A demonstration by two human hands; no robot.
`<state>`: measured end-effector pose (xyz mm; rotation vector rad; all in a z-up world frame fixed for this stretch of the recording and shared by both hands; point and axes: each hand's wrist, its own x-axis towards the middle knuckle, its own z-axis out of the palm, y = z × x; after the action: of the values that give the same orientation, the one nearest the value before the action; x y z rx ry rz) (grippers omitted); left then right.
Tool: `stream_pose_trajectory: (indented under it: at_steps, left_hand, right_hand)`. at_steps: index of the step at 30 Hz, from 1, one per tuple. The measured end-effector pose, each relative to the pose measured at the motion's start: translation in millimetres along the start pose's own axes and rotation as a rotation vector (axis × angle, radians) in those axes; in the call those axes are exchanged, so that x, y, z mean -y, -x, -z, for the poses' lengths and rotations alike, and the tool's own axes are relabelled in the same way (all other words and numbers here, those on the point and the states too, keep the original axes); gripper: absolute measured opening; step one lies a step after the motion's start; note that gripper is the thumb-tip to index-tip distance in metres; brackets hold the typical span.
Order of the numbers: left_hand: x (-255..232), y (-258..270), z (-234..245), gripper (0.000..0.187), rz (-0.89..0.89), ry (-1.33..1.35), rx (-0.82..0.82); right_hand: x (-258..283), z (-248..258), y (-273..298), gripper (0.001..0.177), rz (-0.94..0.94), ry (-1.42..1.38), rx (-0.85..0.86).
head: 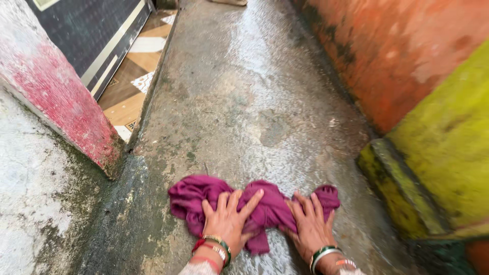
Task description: The person scrubs a concrete floor with a purple cloth by hand, then wrings the cloth out in a bucket of water and continues scrubbing the floor.
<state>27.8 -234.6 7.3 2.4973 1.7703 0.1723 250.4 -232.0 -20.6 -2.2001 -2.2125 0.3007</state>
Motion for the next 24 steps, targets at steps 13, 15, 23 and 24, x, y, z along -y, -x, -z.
stream_pose_trajectory:
  at_steps: [13,15,23,24]
  left_hand:
    - [-13.2,-25.5,53.6,0.054,-0.123,0.603,0.213]
    - [-24.9,-56.2,79.7,0.066,-0.132,0.489,0.066]
    - [-25.4,-174.8,72.8,0.136,0.196,0.381,0.061]
    - [-28.0,-177.1,52.0,0.116,0.176,0.326,0.113]
  right_hand:
    - [-39.0,134.4,14.7,0.052,-0.006,-0.004,0.493]
    - [-47.5,172.4,-12.8,0.059,-0.057,-0.011,0.339]
    - [-76.8,194.1,-148.5,0.108,-0.104,0.347,0.03]
    - [-76.8,175.6,-162.3,0.101,0.003,0.347,-0.026]
